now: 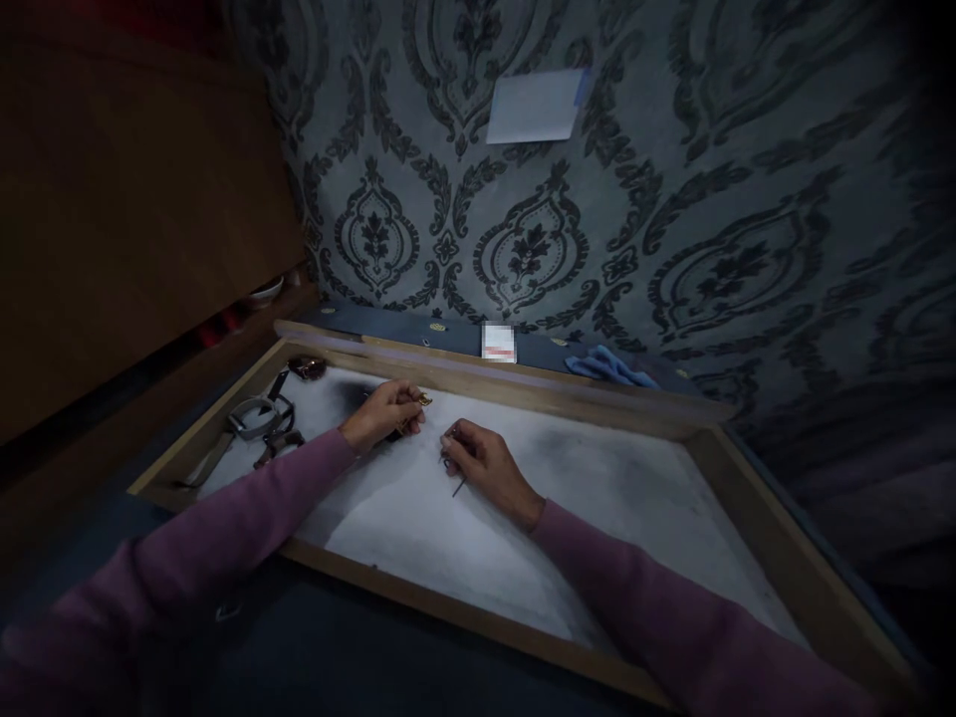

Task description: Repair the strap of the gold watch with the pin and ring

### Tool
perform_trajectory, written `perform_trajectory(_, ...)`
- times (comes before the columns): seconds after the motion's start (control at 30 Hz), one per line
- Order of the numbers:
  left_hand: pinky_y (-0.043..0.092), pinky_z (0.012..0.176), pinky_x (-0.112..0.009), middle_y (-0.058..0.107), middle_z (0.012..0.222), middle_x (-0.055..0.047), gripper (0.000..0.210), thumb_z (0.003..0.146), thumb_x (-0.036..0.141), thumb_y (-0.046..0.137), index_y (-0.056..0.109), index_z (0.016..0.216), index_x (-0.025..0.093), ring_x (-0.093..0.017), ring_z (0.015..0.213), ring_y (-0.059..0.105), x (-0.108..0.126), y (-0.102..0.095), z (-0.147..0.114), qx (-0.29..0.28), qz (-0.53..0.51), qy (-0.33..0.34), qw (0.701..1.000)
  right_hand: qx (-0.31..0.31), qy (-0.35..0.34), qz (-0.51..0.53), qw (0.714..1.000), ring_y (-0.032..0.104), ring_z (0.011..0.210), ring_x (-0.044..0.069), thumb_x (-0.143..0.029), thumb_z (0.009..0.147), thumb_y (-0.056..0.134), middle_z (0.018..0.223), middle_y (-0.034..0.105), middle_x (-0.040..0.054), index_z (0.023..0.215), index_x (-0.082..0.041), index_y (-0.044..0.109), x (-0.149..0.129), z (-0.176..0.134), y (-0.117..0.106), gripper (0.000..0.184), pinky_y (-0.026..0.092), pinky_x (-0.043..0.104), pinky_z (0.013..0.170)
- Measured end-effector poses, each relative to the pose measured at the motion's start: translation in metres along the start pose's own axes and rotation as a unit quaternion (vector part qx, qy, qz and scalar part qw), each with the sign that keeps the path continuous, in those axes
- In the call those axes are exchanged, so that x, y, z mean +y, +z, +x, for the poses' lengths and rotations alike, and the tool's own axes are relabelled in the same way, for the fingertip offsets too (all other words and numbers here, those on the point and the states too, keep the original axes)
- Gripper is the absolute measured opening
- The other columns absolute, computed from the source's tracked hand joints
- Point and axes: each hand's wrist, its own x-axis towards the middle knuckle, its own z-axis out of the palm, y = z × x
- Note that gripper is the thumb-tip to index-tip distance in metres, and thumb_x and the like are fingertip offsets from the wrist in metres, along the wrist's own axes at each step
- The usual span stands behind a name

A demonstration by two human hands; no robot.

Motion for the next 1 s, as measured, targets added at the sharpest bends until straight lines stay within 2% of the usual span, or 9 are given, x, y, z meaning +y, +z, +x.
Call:
perform_trajectory(0.23,0.041,0.045,-0.017,0.061,0.059,0.003,0.013,0.074,0.010,0.059,0.049,0.078,0.016,-0.008,0.045,0.054,-0.001,0.000,0.000,0.000,0.036,-0.007,0.999,0.000,-0.029,-0.034,0.999,0.054,0.053,0.012,-0.036,0.091,0.051,0.060,0.053,-0.0034,0.074,-0.020,0.051,-0.002,-0.004,0.001,0.023,0.041,0.023,0.053)
perform_trajectory(0.47,0.039,0.044,-0.016,0.059,0.058,0.004,0.011,0.073,0.010,0.059,0.051,0.076,0.016,-0.007,0.045,0.054,-0.002,0.002,-0.001,-0.002,0.055,-0.011,0.998,0.010,-0.166,-0.201,0.965,0.048,0.057,0.013,-0.030,0.095,0.045,0.065,0.054,0.0001,0.071,-0.021,0.050,-0.010,-0.013,0.005,0.027,0.038,0.026,0.059)
perform_trajectory(0.53,0.039,0.044,-0.016,0.059,0.058,0.004,0.010,0.072,0.011,0.060,0.051,0.076,0.016,-0.007,0.045,0.053,-0.002,0.002,-0.002,-0.003,0.057,-0.010,0.998,0.012,-0.156,-0.200,0.967,0.047,0.056,0.013,-0.031,0.096,0.044,0.064,0.054,-0.0001,0.070,-0.021,0.049,-0.011,-0.013,0.006,0.028,0.037,0.026,0.058)
perform_trajectory(0.77,0.038,0.042,-0.016,0.059,0.059,0.003,0.010,0.071,0.017,0.060,0.051,0.075,0.017,-0.009,0.046,0.054,-0.001,0.003,-0.003,-0.008,0.063,0.007,0.998,0.020,-0.028,-0.097,0.995,0.050,0.052,0.013,-0.039,0.092,0.048,0.055,0.054,-0.0020,0.069,-0.022,0.049,-0.009,-0.010,0.005,0.028,0.039,0.024,0.053)
perform_trajectory(1.0,0.039,0.043,-0.016,0.059,0.059,0.003,0.010,0.071,0.017,0.059,0.050,0.075,0.017,-0.008,0.046,0.053,-0.002,0.003,-0.002,-0.006,0.061,0.016,0.998,0.029,0.002,-0.054,0.998,0.053,0.050,0.012,-0.039,0.089,0.051,0.055,0.054,-0.0023,0.068,-0.021,0.049,-0.002,-0.006,0.005,0.028,0.040,0.023,0.051)
